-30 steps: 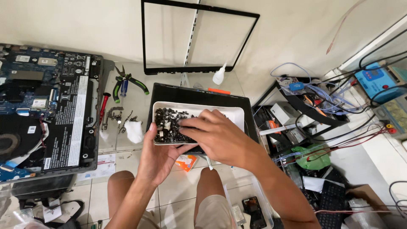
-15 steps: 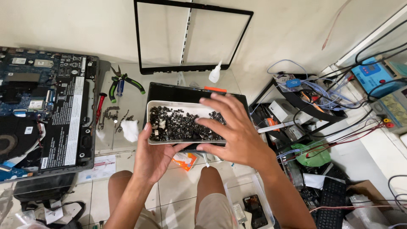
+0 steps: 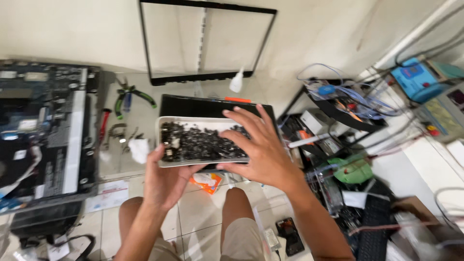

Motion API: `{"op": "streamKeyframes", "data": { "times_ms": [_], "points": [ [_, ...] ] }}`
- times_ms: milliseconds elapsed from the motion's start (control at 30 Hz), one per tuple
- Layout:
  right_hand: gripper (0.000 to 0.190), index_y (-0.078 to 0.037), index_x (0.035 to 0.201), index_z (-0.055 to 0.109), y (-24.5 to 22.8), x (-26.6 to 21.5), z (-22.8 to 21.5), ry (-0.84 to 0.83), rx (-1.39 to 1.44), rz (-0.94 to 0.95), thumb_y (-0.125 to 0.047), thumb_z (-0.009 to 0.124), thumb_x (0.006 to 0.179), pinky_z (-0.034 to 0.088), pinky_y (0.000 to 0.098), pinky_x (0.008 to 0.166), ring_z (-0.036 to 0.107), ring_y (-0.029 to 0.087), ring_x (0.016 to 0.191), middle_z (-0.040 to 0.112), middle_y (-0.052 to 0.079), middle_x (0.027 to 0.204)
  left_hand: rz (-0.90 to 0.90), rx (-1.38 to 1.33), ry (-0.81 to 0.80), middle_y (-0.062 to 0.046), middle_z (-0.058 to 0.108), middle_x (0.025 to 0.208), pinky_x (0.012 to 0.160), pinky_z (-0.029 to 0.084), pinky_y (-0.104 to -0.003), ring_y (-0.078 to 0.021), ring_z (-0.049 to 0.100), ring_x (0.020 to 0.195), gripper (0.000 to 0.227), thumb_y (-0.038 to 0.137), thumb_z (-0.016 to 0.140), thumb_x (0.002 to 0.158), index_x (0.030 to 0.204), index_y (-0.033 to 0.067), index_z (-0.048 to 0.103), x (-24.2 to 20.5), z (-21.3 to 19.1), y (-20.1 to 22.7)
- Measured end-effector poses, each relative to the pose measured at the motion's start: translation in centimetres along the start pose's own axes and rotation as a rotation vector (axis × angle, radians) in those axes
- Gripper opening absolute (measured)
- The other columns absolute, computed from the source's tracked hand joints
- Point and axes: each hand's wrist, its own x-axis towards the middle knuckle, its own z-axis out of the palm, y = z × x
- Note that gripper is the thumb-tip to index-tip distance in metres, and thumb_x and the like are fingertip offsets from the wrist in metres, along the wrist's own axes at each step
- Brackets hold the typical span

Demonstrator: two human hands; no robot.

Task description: The person sits on the floor and holds a white rectangular tray filled with small black screws. They use their right hand to sift through and sort the screws within the tray, occasionally picking up individual pieces to inspect them.

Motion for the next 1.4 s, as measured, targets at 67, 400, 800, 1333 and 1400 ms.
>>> {"op": "streamKeyframes", "data": {
  "times_ms": [67, 400, 800, 1333, 1400],
  "points": [
    [0.054, -0.012, 0.111, 0.062, -0.1, -0.1, 0.1, 0.025, -0.011, 0.026, -0.05, 0.079, 0.075, 0.023, 0.0637, 0.112, 0.048, 0.037, 0.131, 0.05, 0.015, 0.139, -0.035, 0.024, 0.08, -0.015, 0.052, 0.141, 0.104, 0.038, -0.072, -0.0458, 0.052, 0.121, 0.068, 0.043, 0.043, 0.078, 0.14, 0.0159, 0.046, -0.7, 2.1, 0.7],
    [0.051, -0.016, 0.106, 0.054, 2.2, -2.6, 0.1, -0.056, 0.218, 0.25, -0.049, 0.077, 0.075, 0.036, 0.0388, 0.101, 0.053, 0.025, 0.12, 0.054, 0.007, 0.13, 0.208, 0.575, 0.128, -0.008, 0.056, 0.139, 0.101, 0.052, -0.048, -0.0255, 0.057, 0.123, 0.044, 0.029, 0.042, 0.097, 0.135, 0.0079, 0.047, -1.4, 3.2, -0.4],
    [0.052, -0.018, 0.103, 0.052, 2.9, -3.7, 1.3, -0.108, 0.344, 0.327, -0.051, 0.077, 0.072, 0.035, 0.0376, 0.098, 0.053, 0.023, 0.117, 0.056, 0.004, 0.125, 0.741, 1.853, 0.008, -0.029, 0.035, 0.152, 0.107, 0.034, -0.056, -0.0422, 0.034, 0.14, 0.104, 0.03, 0.08, 0.072, 0.152, -0.003, 0.024, -3.3, 4.5, -0.6],
    [0.056, -0.017, 0.108, 0.052, 4.5, -3.4, 2.2, -0.205, 0.377, 0.289, -0.051, 0.077, 0.072, 0.034, 0.0386, 0.103, 0.052, 0.024, 0.122, 0.056, 0.006, 0.131, 1.116, 2.133, 0.097, -0.023, 0.049, 0.119, 0.093, 0.043, -0.052, -0.0409, 0.052, 0.106, 0.088, 0.05, 0.085, 0.071, 0.138, 0.0009, 0.058, -1.9, 1.3, -1.2],
    [0.055, -0.017, 0.106, 0.052, 4.6, -3.4, 2.3, -0.21, 0.378, 0.281, -0.049, 0.079, 0.071, 0.033, 0.0381, 0.104, 0.052, 0.024, 0.123, 0.057, 0.006, 0.131, 1.108, 2.148, 0.104, -0.024, 0.049, 0.118, 0.096, 0.042, -0.052, -0.0411, 0.052, 0.107, 0.084, 0.053, 0.084, 0.071, 0.135, 0.0027, 0.06, -1.8, 1.3, -1.2]
  ]
}}
